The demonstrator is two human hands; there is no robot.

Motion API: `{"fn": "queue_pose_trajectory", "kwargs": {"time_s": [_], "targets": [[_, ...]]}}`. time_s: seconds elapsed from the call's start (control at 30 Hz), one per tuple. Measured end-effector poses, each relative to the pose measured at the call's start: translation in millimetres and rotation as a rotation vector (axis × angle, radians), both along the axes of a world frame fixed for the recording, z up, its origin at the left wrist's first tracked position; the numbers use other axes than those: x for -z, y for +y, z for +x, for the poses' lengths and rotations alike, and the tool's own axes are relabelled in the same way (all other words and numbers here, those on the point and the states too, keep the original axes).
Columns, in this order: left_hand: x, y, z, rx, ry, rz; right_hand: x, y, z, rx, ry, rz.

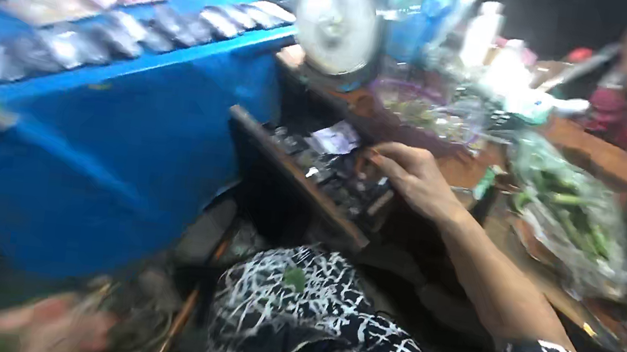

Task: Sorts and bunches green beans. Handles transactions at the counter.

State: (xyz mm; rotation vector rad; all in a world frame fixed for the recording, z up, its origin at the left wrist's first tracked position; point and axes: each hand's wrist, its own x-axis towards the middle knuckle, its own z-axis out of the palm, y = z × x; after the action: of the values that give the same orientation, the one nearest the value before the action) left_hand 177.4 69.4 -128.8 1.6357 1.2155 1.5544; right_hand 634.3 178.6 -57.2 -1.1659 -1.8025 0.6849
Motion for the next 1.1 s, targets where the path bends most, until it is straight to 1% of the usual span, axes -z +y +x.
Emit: {"fn": "queue_pose_trajectory", "kwargs": {"time_s": [0.03,0.07,0.1,0.17,0.2,0.23,0.27,0.3,0.33,0.43,0.5,0.57,0.63,0.7,0.77,0.83,0.93,1.0,1.03,1.1], "targets": [[-17.5,-15.6,27.3,-0.132,0.058,-0.070,8.1,-5.2,-11.6,-0.045,-0.033,-0.023],[-28.4,-22.9,54.6,-0.219,0.118,-0.082,18.0,-8.0,-25.0,-0.084,-0.059,-0.042],[-31.2,-25.0,74.2,-0.254,0.200,-0.084,29.8,-9.6,-39.9,-0.123,-0.087,-0.040],[-28.5,-22.5,95.8,-0.193,0.337,-0.185,53.7,-14.4,-74.8,-0.236,-0.139,0.007],[-31.2,-21.1,103.3,-0.132,0.363,-0.305,63.8,-17.1,-94.2,-0.317,-0.129,0.039],[-35.8,-19.1,108.4,-0.041,0.341,-0.449,71.0,-20.7,-113.5,-0.384,-0.102,0.057],[-37.7,-17.0,111.0,0.050,0.288,-0.548,76.3,-27.1,-131.0,-0.426,-0.065,0.057],[-35.4,-15.7,110.9,0.115,0.235,-0.582,80.6,-34.6,-146.4,-0.449,-0.017,0.040],[-30.7,-14.9,109.0,0.150,0.194,-0.567,83.8,-40.8,-159.3,-0.458,0.016,0.030],[-22.5,-15.3,101.4,0.146,0.038,-0.539,89.2,-50.2,-181.2,-0.460,0.004,0.093],[-18.1,-15.9,96.5,0.124,-0.136,-0.592,92.0,-50.9,-189.7,-0.472,0.031,0.115],[-8.1,-15.9,93.2,0.153,-0.352,-0.642,93.3,-51.5,-195.0,-0.478,0.066,0.094],[5.2,-13.7,89.9,0.195,-0.558,-0.630,94.6,-50.3,-199.4,-0.488,0.073,0.078],[15.7,-11.7,85.1,0.267,-0.679,-0.603,97.0,-48.7,-202.4,-0.516,0.120,0.030],[21.7,-10.9,78.2,0.349,-0.720,-0.584,98.8,-46.6,-205.7,-0.546,0.318,-0.115],[20.8,-10.6,71.8,0.378,-0.675,-0.572,93.1,-45.3,-206.4,-0.573,0.557,-0.345],[12.8,-11.6,62.7,0.305,-0.535,-0.582,82.4,-41.9,-204.9,-0.627,0.824,-0.602],[5.9,-13.0,58.1,0.230,-0.411,-0.569,78.8,-40.1,-204.6,-0.687,0.926,-0.667],[3.3,-12.9,57.0,0.184,-0.339,-0.558,77.5,-39.4,-204.6,-0.738,0.934,-0.657],[-0.3,-11.9,56.1,0.078,-0.169,-0.546,74.0,-41.6,-203.7,-0.804,0.873,-0.621]]}}
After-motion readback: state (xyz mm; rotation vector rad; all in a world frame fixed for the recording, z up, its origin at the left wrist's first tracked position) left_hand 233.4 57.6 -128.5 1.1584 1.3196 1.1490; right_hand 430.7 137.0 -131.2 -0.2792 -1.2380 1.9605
